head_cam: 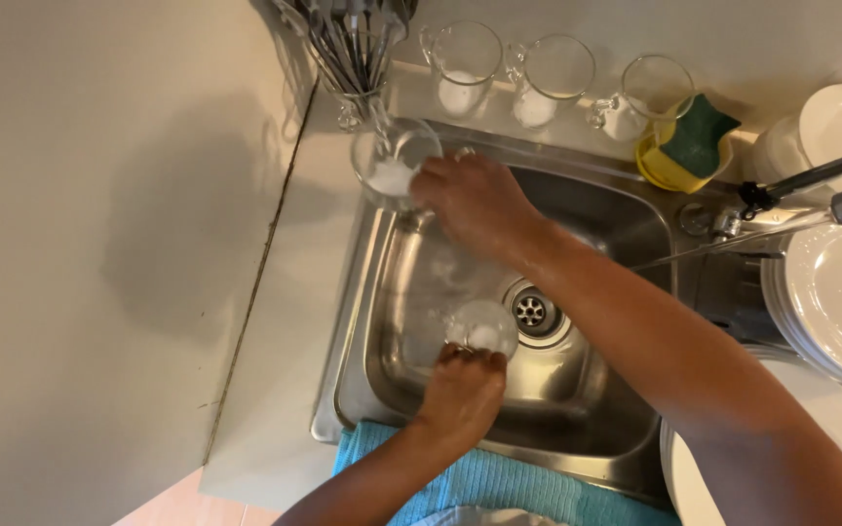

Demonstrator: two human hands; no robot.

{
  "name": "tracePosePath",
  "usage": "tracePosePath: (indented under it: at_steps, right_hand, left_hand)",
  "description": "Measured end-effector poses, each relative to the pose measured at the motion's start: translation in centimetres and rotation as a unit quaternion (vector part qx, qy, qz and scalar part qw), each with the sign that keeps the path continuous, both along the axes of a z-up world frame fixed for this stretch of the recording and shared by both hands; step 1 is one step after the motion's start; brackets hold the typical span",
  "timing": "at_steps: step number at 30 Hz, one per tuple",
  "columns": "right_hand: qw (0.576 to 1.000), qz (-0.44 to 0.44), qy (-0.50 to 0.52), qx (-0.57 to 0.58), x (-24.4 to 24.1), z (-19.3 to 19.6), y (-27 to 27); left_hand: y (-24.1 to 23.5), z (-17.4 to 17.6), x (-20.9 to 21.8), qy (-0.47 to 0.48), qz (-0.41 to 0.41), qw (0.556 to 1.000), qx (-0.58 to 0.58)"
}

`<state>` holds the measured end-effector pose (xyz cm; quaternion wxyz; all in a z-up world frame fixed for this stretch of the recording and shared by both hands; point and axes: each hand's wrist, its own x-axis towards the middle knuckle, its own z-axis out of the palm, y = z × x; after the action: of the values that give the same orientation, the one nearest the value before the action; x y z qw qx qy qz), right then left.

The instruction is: The person washes glasses and plates in a kitchen sink using a yellow sponge and running water. They rinse each item and place them on the counter or drying rack. The person also scrubs the sink basin and the draining board.

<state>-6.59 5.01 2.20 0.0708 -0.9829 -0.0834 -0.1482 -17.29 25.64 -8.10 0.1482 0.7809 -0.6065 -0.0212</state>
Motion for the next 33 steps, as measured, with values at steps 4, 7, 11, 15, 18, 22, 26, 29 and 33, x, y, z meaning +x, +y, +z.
tracePosePath:
  at_steps: [4,7,11,15,18,22,26,29,33]
  right_hand:
    - [1.0,0.024,-0.006,-0.004,3.6,-0.9,0.1]
    - [0.999,0.031,0.017,0.008,5.8,-1.7,1.3]
    - [1.0,-0.02,-0.009,0.016,7.4,-3.3,3.4]
    - [0.999,-0.02,0.034,0.027,9.3,-6.0,3.8]
    - [0.998,-0.018,0.056,0.013,10.1,-6.5,4.2]
    - [0.996,-0.026,0.081,0.012,10.5,-6.6,4.4]
    - [0.997,-0.021,0.075,0.003,11.4,-8.0,4.6]
    - [0.995,-0.029,0.096,0.013,11.0,-6.1,5.3]
    - [0.993,-0.039,0.113,0.026,9.2,-3.0,6.3]
  left_hand:
    - [2.1,8.8,4.1,-0.069,0.054,0.995,-0.05]
    - [4.0,12.5,7.6,-0.092,0.11,0.99,0.014]
    - [6.8,10.8,12.1,-0.161,0.198,0.967,0.013]
    - [8.0,9.3,14.7,-0.186,0.248,0.95,0.04]
    - [8.1,8.4,16.2,-0.155,0.281,0.944,0.073]
    - [7.7,5.8,17.8,-0.154,0.286,0.943,0.076]
    - [7.0,4.0,18.5,-0.126,0.299,0.941,0.092]
    - [6.7,2.2,18.9,-0.201,0.289,0.935,0.041]
    - [5.7,3.2,19.1,-0.215,0.293,0.93,0.051]
